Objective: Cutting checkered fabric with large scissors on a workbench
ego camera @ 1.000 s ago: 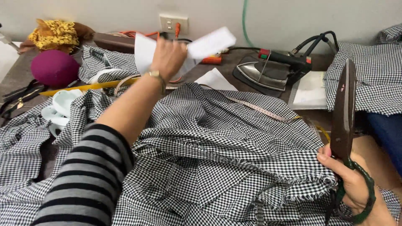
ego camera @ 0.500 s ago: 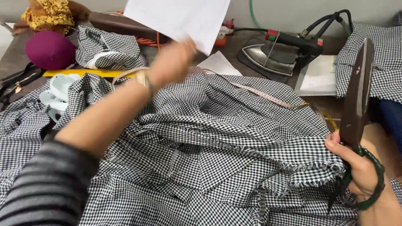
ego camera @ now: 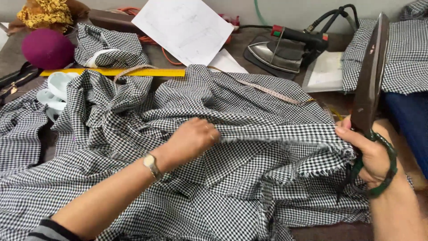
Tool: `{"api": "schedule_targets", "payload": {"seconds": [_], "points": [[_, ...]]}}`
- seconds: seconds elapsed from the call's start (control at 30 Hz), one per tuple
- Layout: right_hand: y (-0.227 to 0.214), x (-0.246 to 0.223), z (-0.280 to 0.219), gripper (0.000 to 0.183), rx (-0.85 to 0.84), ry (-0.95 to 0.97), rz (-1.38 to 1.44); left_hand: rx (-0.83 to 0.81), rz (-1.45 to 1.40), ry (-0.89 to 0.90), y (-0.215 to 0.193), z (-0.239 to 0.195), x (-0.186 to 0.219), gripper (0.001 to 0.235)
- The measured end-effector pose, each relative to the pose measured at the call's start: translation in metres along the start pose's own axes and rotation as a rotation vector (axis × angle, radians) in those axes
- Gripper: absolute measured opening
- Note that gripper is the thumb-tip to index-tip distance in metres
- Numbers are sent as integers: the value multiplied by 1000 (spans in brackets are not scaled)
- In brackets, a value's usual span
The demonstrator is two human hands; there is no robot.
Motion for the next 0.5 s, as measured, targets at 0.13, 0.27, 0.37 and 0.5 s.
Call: {"api": "schedule_targets", "payload": {"seconds": [0.13,0.27,0.37,0.5], "points": [[2,-9,-6,12,-10,-21,-29,-141,-38,-150,3,-18,-26,25],[3,-14,-4,12,1,-33,57,-456,86,-349,-11,-39,-51,19],[2,-25,1,12,88,-86,78,-748,221,-643,-36,-52,-89,18],[8,-37,5,13,95,-99,141,-887,234,-882,-74,-49,-122,16]]}}
Point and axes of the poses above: each hand's wrist, its own z-axis towards the middle knuckle, its own y-axis out of the palm, x = y × z, the point moved 1 cm from there along z, towards the middle knuckle, and after that the axes turned 1 degree about x, right-handed, at the moved point
